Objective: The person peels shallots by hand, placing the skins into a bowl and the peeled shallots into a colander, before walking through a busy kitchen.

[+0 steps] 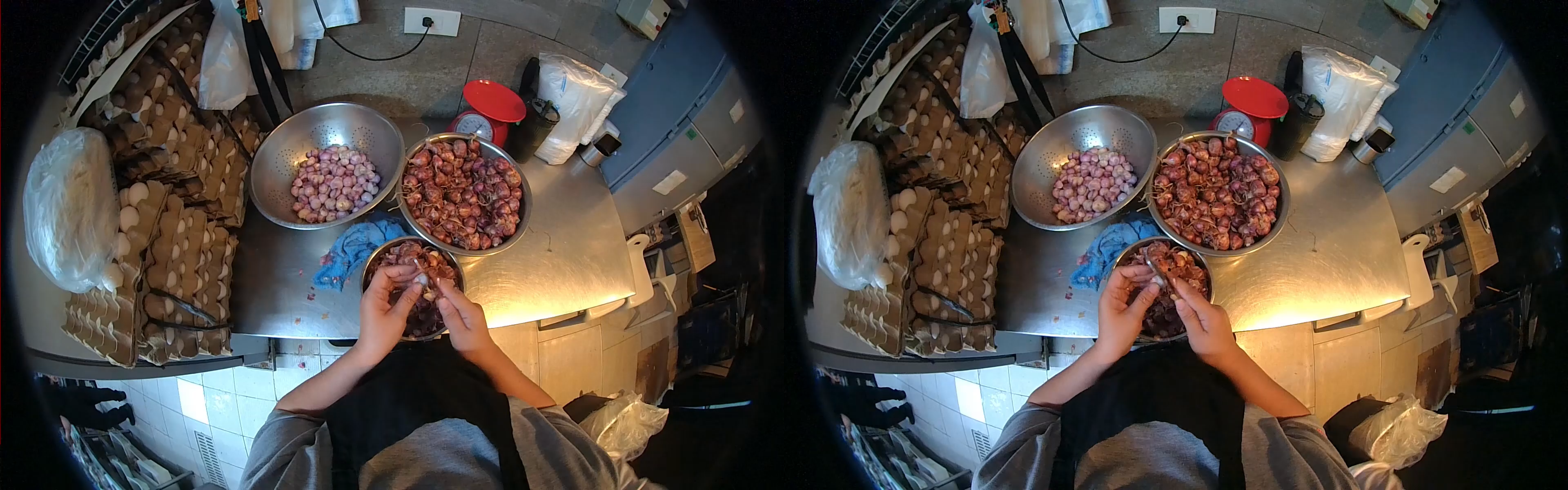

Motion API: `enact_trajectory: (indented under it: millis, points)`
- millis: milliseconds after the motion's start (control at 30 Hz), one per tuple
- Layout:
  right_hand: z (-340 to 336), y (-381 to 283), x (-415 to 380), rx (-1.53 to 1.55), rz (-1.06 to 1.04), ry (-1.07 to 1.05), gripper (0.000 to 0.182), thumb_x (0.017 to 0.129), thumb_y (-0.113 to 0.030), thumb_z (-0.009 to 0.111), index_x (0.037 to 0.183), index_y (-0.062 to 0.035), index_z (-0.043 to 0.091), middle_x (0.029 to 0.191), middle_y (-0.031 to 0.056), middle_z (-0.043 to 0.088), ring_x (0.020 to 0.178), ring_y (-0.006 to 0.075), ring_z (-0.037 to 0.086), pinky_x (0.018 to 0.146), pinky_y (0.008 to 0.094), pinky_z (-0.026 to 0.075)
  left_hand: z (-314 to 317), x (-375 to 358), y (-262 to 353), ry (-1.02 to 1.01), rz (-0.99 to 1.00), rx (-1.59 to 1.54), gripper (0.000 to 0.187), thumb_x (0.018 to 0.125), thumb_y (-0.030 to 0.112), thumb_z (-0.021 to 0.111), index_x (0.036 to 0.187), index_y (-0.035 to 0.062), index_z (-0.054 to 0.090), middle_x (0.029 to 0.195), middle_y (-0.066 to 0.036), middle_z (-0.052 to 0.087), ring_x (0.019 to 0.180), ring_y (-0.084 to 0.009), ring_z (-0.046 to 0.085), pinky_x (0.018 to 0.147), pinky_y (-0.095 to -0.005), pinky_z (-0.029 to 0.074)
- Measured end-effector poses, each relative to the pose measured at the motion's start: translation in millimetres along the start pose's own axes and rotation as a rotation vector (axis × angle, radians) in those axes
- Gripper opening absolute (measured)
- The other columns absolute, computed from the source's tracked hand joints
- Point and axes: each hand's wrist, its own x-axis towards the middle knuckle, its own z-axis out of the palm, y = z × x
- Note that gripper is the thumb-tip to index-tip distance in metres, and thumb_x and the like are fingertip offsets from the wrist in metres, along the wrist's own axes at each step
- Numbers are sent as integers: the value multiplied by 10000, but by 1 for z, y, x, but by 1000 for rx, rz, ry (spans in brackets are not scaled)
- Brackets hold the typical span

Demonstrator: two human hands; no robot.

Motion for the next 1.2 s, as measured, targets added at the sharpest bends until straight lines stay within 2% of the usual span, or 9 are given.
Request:
enact_trajectory:
  millis: [33,133,233,333,433,633,1033,1133,1200]
  points:
    - [2,7,-1,55,-21,44,350,901,-151,441,1230,-31,437,1115,110,558,900,182,583,741,262,449,0,0,1,-4,-17,-17,230,817,-15,545,1031,11,465,981,-67,555,914,-118,527,806,-241,430]
    - [-1,14,-2,457,334,21,351,912,-153,432,1235,-14,429,927,19,561,704,86,515,619,207,430,0,0,5,-13,-81,-109,210,832,-6,525,1033,10,468,986,-71,555,908,-120,533,794,-250,448]
    - [-5,6,3,618,368,-5,360,911,-146,434,1250,-25,416,772,-42,472,590,30,380,529,153,340,1,0,6,-30,-185,-267,188,850,12,506,1035,12,475,988,-68,557,901,-118,536,782,-255,460]
    - [-3,8,6,647,349,11,412,923,-188,400,1297,-28,332,590,-50,371,467,32,324,423,169,262,-3,1,4,-46,-265,-322,186,860,31,498,1045,15,487,984,-62,561,886,-115,541,774,-250,461]
    - [-9,-3,5,717,371,-39,428,927,-223,387,1313,-56,310,533,-29,350,418,50,308,387,184,262,-5,3,2,-41,-255,-262,196,862,43,500,1057,16,496,979,-59,564,875,-114,546,771,-248,460]
    - [-5,-1,-2,920,400,-131,413,922,-204,408,1304,-70,326,551,-31,338,436,48,318,386,176,265,-1,3,5,-50,-271,-317,194,865,50,499,1055,14,503,974,-54,564,880,-117,547,775,-253,459]
    - [-13,-7,1,955,482,-200,393,918,-215,418,1289,-99,356,542,-29,346,438,53,326,395,182,268,-3,4,-1,-56,-239,-277,237,844,48,535,1077,15,503,991,-59,557,922,-131,546,820,-267,457]
    - [-15,-3,2,910,427,-198,357,926,-232,391,1282,-220,377,496,2,328,387,80,294,357,202,259,-3,7,3,-70,-256,-307,256,836,48,545,1085,14,496,1011,-63,551,940,-142,545,833,-270,456]
    - [-17,4,3,860,430,-155,360,927,-230,388,1286,-207,371,498,3,330,384,78,290,354,199,258,0,8,11,-93,-263,-325,282,836,45,544,1108,17,474,1042,-71,538,954,-151,543,838,-280,458]
